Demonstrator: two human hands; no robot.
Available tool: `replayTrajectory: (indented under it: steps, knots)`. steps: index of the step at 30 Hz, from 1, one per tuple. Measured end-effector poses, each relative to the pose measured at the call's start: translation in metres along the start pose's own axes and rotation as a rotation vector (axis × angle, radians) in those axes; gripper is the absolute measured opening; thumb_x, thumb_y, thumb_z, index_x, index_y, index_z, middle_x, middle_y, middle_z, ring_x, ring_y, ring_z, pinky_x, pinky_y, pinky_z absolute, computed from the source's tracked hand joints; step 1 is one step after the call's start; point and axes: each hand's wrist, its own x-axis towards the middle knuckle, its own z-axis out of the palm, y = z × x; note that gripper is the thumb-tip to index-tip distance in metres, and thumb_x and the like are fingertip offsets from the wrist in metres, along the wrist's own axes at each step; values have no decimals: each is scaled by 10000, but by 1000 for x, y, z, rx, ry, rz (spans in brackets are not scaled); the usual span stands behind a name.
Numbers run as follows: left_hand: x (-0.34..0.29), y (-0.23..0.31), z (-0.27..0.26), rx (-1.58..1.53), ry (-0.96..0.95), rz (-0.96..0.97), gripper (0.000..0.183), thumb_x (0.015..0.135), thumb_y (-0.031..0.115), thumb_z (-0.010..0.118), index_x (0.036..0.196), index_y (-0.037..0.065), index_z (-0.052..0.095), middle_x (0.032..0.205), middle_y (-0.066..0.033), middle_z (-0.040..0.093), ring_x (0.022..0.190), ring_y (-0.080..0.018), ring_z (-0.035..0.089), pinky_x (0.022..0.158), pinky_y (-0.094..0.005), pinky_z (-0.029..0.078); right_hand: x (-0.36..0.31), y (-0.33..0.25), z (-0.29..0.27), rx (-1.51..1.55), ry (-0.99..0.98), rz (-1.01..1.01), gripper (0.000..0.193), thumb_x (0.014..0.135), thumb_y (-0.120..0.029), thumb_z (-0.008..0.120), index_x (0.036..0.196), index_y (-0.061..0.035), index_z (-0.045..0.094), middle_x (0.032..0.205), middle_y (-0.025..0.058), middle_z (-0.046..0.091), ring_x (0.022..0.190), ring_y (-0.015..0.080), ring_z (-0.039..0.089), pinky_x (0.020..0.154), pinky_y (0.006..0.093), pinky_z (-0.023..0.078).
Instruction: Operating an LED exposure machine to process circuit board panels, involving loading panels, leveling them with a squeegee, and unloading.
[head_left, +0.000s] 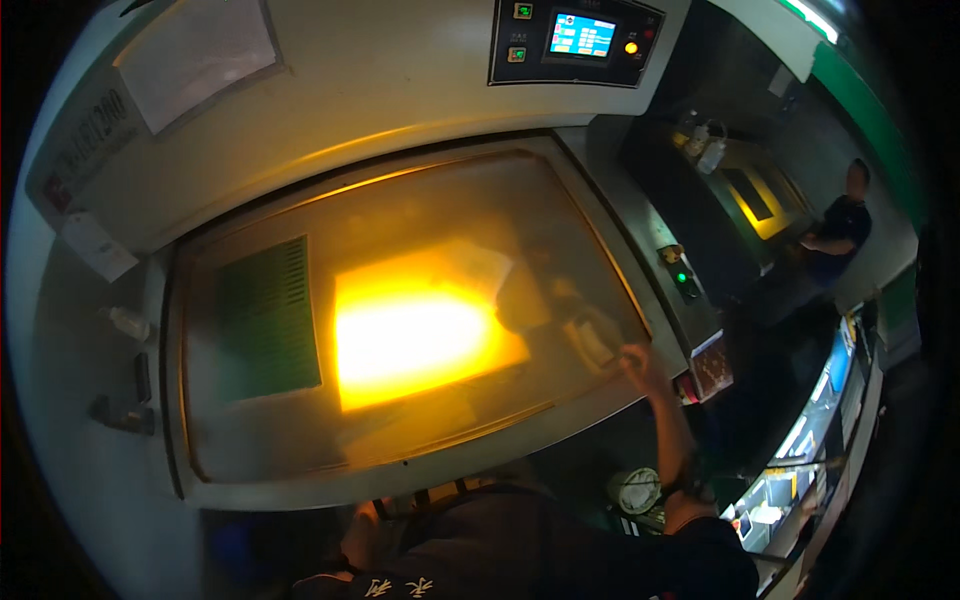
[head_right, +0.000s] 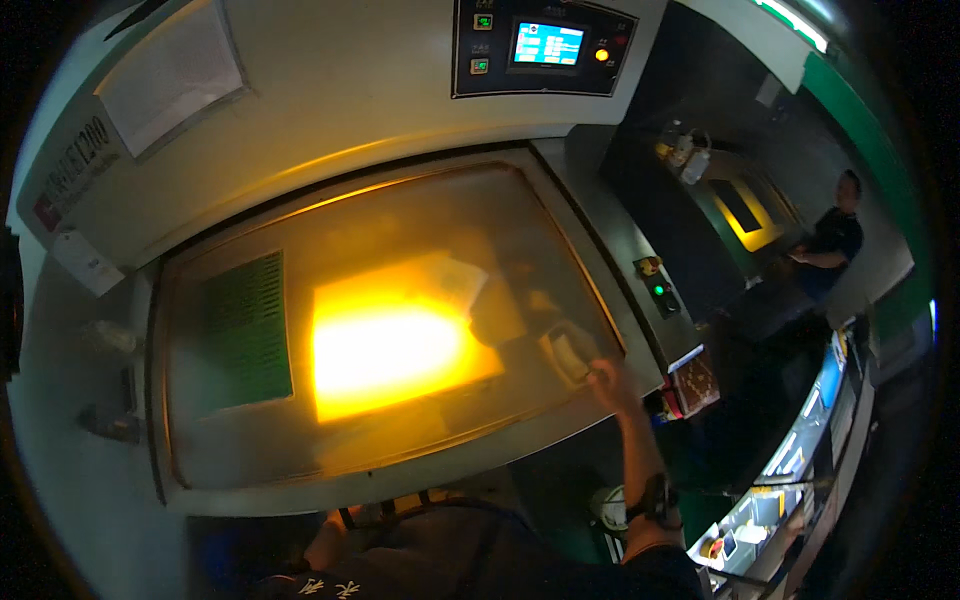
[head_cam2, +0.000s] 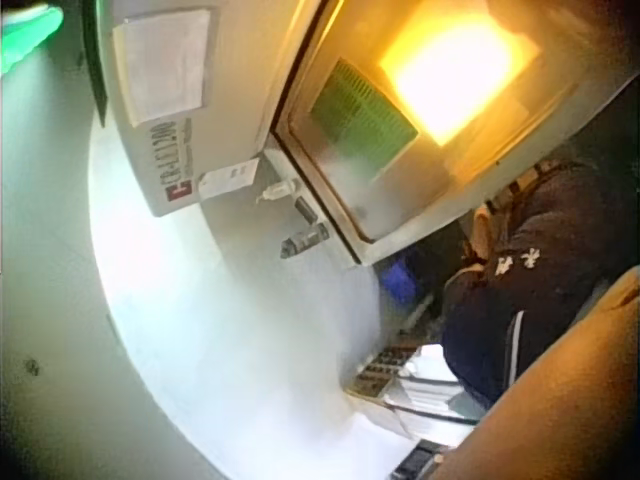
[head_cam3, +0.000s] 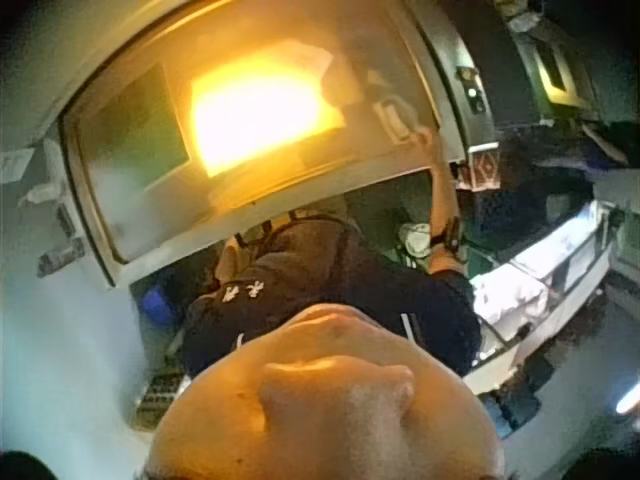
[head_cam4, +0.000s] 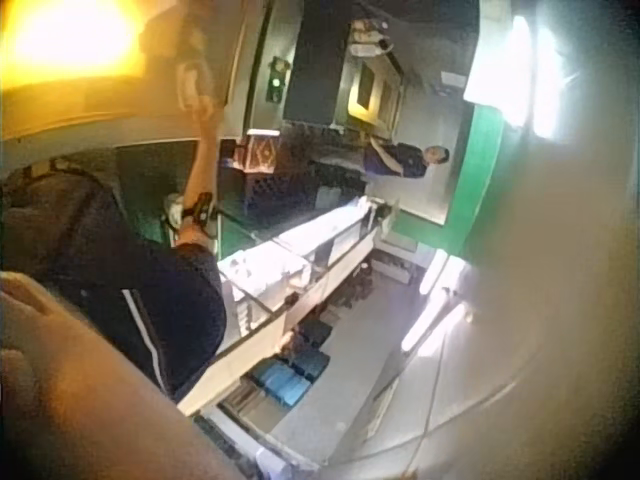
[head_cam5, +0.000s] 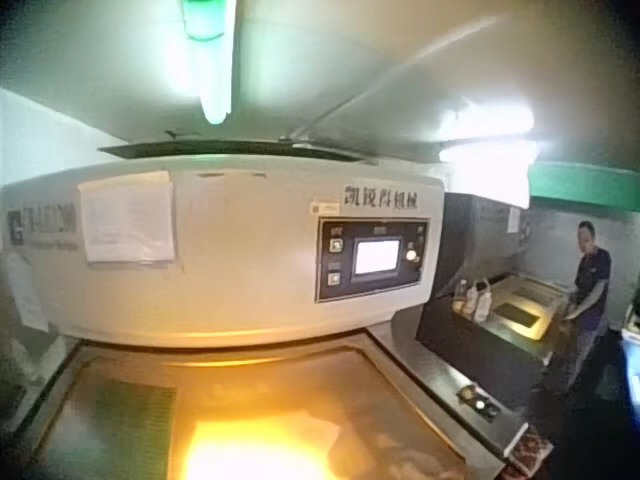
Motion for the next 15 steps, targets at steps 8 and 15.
replayTrajectory:
  steps: [8, 15]
  knots:
    - [-134, 31, 69, -384, 460, -95, 442, 843, 155, 651, 1273, 77, 588, 1151, -159, 667, 1055, -308, 649, 909, -381, 506, 105, 128, -49, -599, -6, 577, 934, 795, -609, 641, 1492, -98, 287, 1501, 173, 354, 1401, 352, 299, 1114, 578, 216]
    - [-163, 130, 191, -661, 197, 177, 458, 881, 165, 662, 1314, 56, 561, 1216, -149, 646, 1096, -250, 639, 944, -355, 494, 96, 225, -41, -339, 254, 473, 1026, 744, -646, 692, 1504, -107, 264, 1523, 162, 325, 1431, 322, 229, 1138, 593, 159]
